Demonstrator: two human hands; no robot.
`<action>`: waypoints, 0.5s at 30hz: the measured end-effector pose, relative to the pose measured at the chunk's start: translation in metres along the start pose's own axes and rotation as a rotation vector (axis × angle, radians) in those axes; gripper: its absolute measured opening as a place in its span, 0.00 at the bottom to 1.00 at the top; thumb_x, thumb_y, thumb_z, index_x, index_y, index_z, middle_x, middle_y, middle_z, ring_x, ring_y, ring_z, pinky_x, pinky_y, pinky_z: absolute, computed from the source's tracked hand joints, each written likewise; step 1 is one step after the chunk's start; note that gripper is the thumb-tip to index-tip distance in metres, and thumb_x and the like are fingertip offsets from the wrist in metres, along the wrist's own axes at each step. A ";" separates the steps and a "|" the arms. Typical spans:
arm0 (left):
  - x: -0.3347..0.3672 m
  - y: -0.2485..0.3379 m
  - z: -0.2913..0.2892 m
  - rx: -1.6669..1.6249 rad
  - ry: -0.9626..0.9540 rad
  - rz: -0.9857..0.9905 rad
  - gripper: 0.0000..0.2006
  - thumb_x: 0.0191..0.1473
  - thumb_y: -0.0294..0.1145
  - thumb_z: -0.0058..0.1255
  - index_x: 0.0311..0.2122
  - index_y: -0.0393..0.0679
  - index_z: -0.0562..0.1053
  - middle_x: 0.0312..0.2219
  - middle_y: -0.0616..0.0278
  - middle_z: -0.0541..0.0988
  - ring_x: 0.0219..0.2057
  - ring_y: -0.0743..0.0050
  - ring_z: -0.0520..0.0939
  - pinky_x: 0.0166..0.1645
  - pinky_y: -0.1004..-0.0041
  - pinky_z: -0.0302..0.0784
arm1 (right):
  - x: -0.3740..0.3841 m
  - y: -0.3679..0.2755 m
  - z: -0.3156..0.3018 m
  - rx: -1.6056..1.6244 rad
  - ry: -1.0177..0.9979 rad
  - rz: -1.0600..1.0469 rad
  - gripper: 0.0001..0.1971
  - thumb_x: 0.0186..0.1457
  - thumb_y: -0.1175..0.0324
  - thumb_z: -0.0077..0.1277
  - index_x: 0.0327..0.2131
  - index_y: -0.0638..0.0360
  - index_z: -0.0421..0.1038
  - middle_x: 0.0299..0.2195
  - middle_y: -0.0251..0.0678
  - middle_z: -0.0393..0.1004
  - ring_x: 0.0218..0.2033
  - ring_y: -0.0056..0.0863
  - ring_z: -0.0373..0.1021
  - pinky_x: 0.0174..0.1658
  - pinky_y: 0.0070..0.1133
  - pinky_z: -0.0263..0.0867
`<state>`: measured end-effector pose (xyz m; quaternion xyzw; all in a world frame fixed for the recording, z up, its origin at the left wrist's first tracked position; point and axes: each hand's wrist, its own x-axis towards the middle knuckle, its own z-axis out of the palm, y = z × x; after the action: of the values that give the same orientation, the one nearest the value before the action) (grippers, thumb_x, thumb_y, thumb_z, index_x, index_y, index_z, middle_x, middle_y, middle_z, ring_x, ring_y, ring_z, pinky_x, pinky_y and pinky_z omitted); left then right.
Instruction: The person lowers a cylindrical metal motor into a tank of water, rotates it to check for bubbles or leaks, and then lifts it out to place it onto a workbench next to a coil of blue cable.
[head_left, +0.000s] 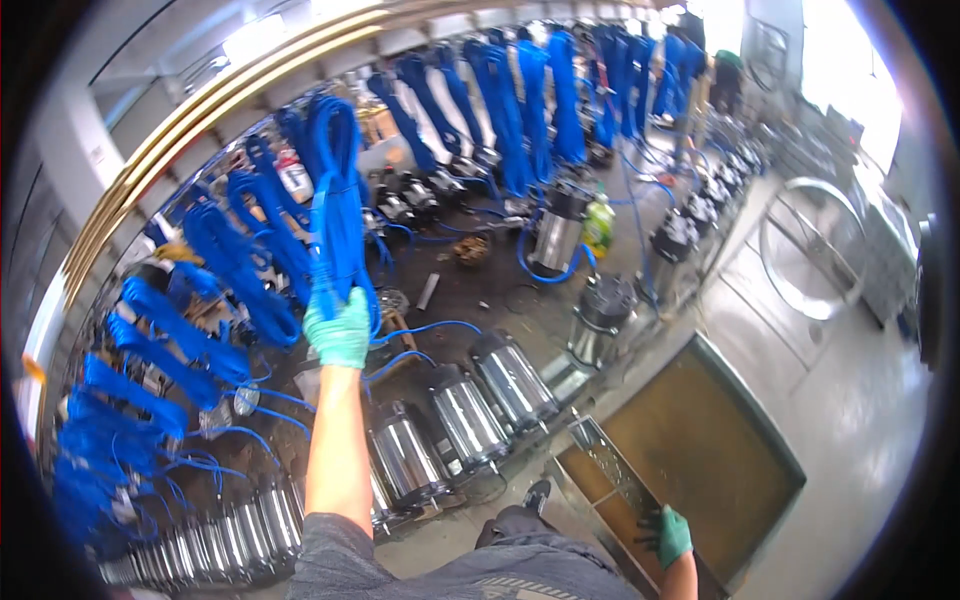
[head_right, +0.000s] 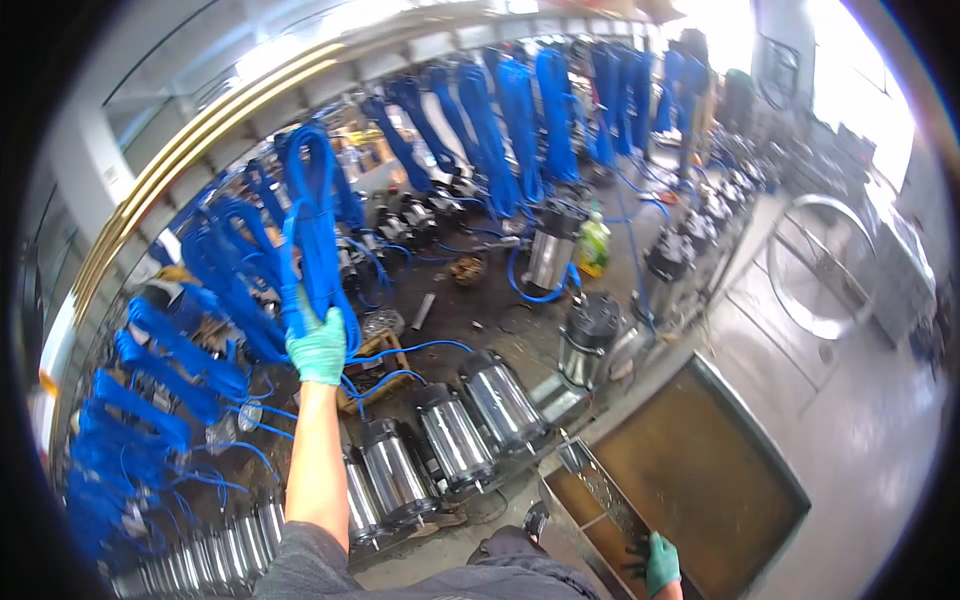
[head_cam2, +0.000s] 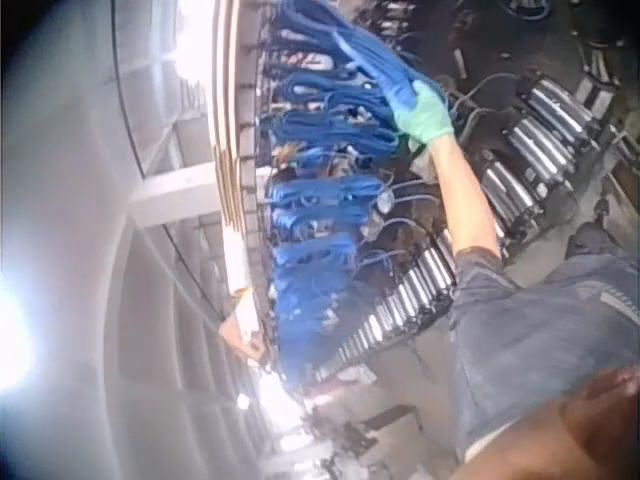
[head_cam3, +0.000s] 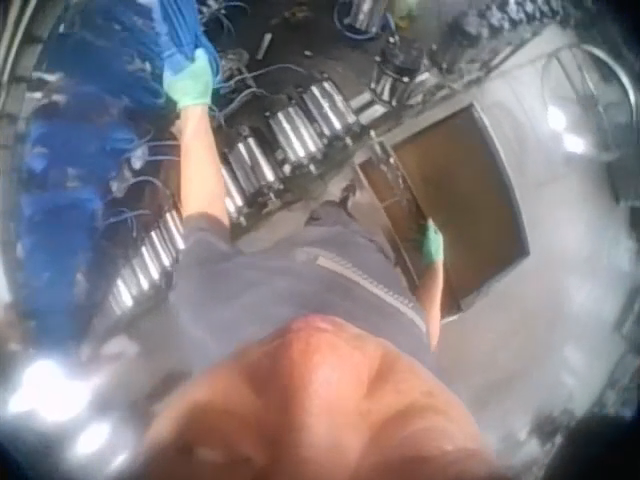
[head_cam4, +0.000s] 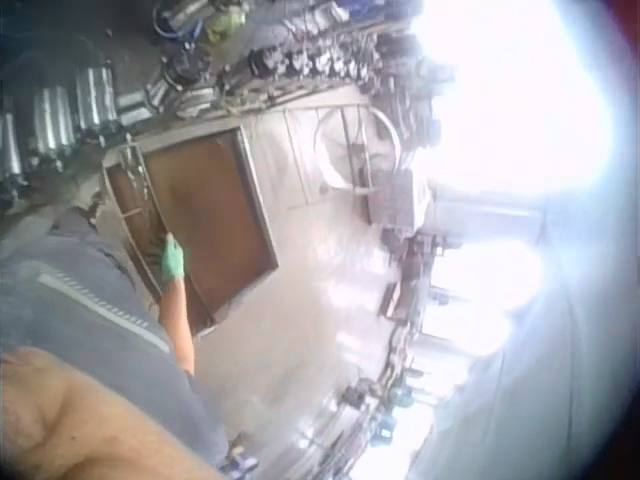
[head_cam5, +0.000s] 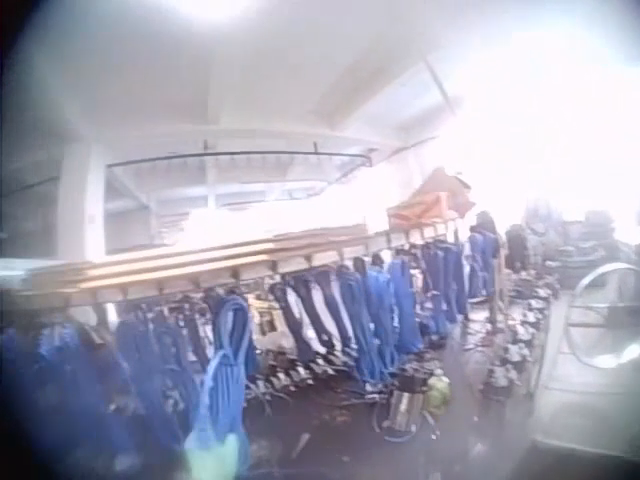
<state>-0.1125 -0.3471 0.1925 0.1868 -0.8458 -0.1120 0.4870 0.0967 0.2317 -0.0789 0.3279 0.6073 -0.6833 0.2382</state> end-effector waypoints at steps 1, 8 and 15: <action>0.014 0.001 -0.009 0.022 -0.036 -0.057 0.31 0.49 0.36 0.54 0.60 0.41 0.67 0.42 0.40 0.80 0.37 0.38 0.83 0.45 0.51 0.78 | 0.009 0.004 -0.002 -0.005 -0.021 -0.002 0.25 0.67 0.46 0.40 0.49 0.60 0.68 0.37 0.47 0.80 0.25 0.46 0.78 0.19 0.32 0.69; 0.044 -0.024 -0.029 0.198 -0.114 -0.183 0.32 0.52 0.38 0.54 0.62 0.44 0.64 0.40 0.40 0.81 0.39 0.38 0.82 0.45 0.50 0.77 | 0.018 0.000 -0.002 0.019 -0.039 0.064 0.25 0.66 0.44 0.40 0.48 0.59 0.66 0.36 0.47 0.80 0.22 0.47 0.77 0.19 0.31 0.68; 0.015 -0.054 0.007 0.284 -0.266 -0.248 0.34 0.54 0.42 0.50 0.62 0.35 0.61 0.46 0.34 0.78 0.44 0.33 0.80 0.49 0.47 0.75 | 0.004 -0.026 0.006 -0.010 -0.030 -0.029 0.22 0.68 0.49 0.40 0.47 0.60 0.69 0.36 0.43 0.81 0.24 0.41 0.79 0.19 0.28 0.67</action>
<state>-0.1139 -0.4027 0.1810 0.3396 -0.8804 -0.0746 0.3224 0.0738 0.2304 -0.0641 0.3074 0.6119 -0.6884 0.2391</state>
